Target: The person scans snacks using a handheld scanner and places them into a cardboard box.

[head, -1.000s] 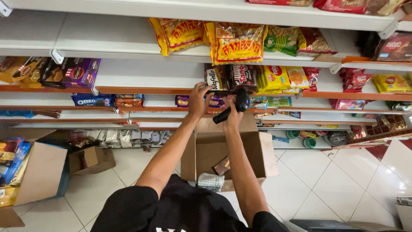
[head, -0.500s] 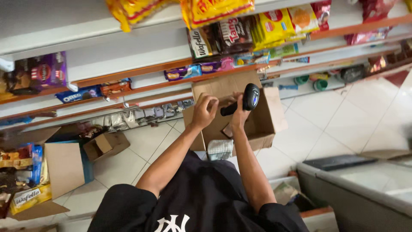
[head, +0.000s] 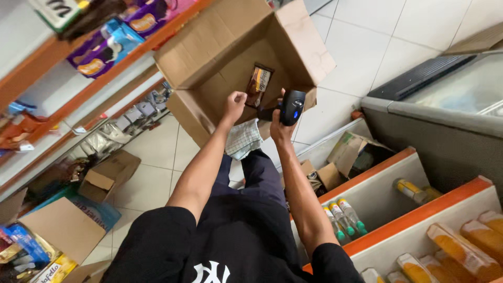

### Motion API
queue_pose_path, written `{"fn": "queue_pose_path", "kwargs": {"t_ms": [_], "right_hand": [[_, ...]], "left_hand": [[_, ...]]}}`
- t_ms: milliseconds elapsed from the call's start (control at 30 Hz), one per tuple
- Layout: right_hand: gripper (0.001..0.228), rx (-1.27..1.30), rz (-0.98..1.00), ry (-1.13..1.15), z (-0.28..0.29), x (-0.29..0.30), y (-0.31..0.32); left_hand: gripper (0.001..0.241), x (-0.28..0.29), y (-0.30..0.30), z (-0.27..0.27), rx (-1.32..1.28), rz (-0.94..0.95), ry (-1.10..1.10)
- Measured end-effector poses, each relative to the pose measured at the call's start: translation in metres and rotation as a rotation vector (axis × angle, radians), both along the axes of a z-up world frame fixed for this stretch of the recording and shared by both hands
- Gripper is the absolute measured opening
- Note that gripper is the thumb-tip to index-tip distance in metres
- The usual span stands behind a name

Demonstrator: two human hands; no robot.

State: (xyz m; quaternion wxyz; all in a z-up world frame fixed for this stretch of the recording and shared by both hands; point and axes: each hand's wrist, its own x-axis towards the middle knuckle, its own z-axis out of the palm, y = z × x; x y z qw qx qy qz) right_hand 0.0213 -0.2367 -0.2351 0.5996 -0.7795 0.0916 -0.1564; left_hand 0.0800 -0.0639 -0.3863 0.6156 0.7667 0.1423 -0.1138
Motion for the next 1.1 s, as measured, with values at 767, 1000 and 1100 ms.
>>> {"fn": "queue_pose_path", "kwargs": {"t_ms": [767,1000,1100], "right_hand": [[0.051,-0.731,0.148,-0.033,-0.065,0.036,-0.023],[0.053,-0.694,0.169,0.025,-0.06,0.035,-0.023],[0.053,-0.665,0.164,0.032,-0.055,0.037,-0.022]], "left_hand": [[0.06,0.016,-0.042,-0.241,0.364,0.01,0.119],[0.03,0.03,-0.046,-0.23,0.135,-0.089,0.038],[0.029,0.037,-0.046,-0.188,0.081,-0.024,0.179]]}}
